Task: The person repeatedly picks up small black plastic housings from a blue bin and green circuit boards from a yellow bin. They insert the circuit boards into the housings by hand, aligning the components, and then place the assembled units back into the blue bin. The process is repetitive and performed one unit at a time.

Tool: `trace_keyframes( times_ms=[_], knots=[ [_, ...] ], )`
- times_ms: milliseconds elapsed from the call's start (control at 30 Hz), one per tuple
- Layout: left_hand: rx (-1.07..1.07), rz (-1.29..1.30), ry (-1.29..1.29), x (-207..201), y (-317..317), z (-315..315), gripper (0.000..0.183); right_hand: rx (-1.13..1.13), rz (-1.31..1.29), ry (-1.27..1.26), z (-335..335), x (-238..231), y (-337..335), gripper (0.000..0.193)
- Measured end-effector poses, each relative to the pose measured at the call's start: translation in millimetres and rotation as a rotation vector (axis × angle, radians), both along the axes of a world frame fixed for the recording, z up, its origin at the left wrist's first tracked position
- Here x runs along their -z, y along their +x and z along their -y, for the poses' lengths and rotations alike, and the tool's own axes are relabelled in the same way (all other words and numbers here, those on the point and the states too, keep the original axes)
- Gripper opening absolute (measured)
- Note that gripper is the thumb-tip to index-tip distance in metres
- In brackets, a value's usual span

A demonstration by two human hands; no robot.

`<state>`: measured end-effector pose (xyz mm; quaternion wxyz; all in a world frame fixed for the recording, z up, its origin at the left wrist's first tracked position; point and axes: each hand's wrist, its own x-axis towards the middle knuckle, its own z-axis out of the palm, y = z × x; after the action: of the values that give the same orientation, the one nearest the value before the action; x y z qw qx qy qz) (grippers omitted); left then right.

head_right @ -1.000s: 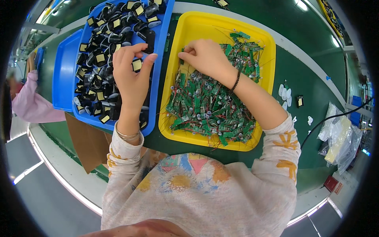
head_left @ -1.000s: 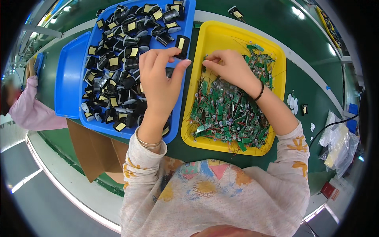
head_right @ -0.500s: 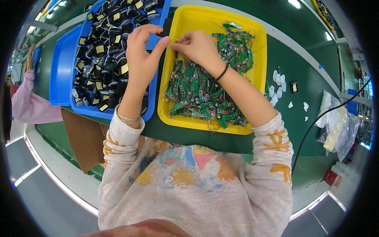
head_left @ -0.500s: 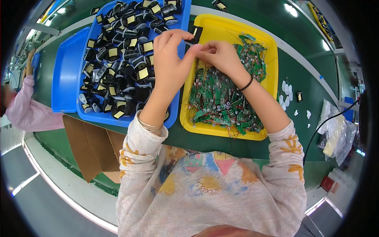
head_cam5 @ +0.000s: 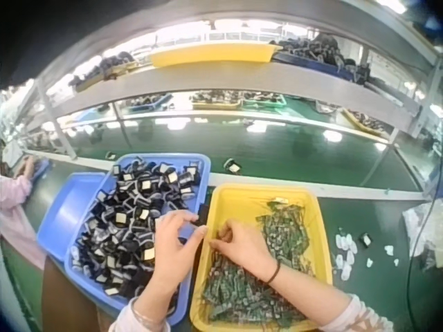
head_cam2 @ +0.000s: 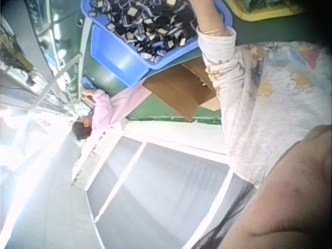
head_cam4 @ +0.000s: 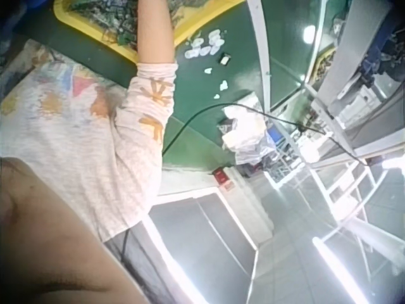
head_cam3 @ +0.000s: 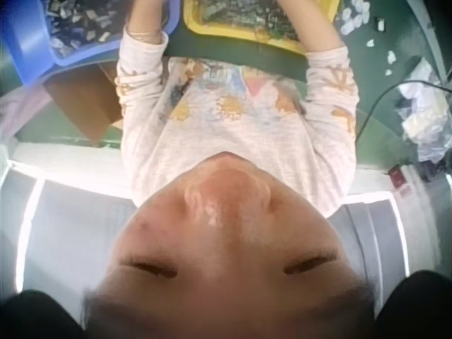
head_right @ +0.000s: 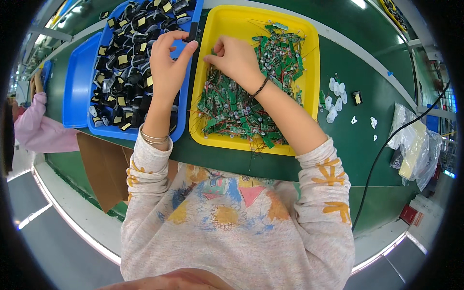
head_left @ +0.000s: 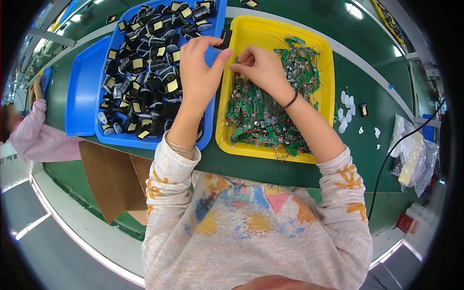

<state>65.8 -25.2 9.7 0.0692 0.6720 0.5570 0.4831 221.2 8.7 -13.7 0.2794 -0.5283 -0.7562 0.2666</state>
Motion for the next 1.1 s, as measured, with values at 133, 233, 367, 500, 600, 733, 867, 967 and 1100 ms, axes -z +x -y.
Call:
trace_keyframes(
  times_ms=[133,233,367,500,600,733,867,967,1100],
  knots=[
    [-0.014,0.007,0.011,0,-1,-3,0.023,0.036,0.18,-0.035,7,-8,-6,0.036],
    [0.003,0.001,0.029,-3,2,-3,0.023,0.072,0.287,-0.02,7,-13,-16,0.035],
    [0.015,-0.018,0.047,-5,1,-4,0.024,0.128,0.152,0.007,6,-12,-19,0.035],
    [0.033,0.024,-0.013,-10,4,-3,0.023,0.161,0.125,0.071,6,-10,-14,0.033],
    [0.074,0.033,-0.041,-11,4,4,0.021,0.173,0.175,0.056,10,-14,-16,0.034],
    [0.094,-0.046,-0.017,-16,4,12,0.019,0.136,0.061,0.047,17,-11,-24,0.03],
    [0.146,-0.001,-0.051,-15,5,16,0.02,0.132,-0.016,0.044,22,-9,-27,0.03],
    [0.133,0.108,-0.067,-19,8,16,0.021,0.148,0.064,0.083,20,-11,-30,0.03],
    [0.128,0.21,-0.098,-21,6,18,0.021,0.142,0.142,-0.025,22,-18,-34,0.031]
  ],
)
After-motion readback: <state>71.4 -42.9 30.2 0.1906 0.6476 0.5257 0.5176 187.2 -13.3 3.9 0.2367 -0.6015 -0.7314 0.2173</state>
